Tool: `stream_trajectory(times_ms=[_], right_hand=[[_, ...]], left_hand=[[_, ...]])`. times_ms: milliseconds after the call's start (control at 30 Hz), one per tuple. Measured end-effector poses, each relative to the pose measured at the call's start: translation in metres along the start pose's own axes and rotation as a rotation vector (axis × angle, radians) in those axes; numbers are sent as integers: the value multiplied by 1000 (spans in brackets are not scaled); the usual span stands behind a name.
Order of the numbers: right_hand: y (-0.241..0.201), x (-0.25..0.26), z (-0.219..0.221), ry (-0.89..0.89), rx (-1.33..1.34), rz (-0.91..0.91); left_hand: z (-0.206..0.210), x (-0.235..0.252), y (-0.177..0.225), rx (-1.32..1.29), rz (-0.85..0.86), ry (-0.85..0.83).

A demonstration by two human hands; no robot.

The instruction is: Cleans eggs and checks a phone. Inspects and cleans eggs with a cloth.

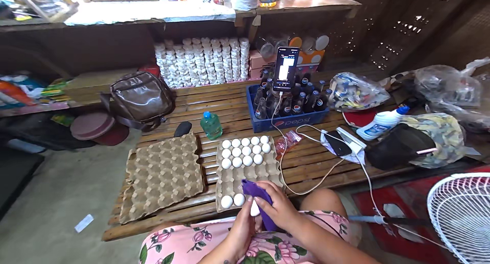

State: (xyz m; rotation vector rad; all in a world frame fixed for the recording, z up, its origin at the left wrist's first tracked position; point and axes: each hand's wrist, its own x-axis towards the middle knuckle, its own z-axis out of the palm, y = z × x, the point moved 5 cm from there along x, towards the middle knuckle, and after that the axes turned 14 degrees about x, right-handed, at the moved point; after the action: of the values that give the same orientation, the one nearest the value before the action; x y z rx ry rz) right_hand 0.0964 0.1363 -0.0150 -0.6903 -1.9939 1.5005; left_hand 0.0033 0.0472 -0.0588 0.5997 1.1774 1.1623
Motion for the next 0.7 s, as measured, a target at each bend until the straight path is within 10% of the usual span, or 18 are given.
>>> stream_trajectory(times_ms=[433,700], right_hand=[[-6,-7,9,-76,-192,-230],[2,0,1,-65,21,89]], left_hand=[[-1,-2,-4,-22,-13,29],[-3,0,2,-57,5,79]])
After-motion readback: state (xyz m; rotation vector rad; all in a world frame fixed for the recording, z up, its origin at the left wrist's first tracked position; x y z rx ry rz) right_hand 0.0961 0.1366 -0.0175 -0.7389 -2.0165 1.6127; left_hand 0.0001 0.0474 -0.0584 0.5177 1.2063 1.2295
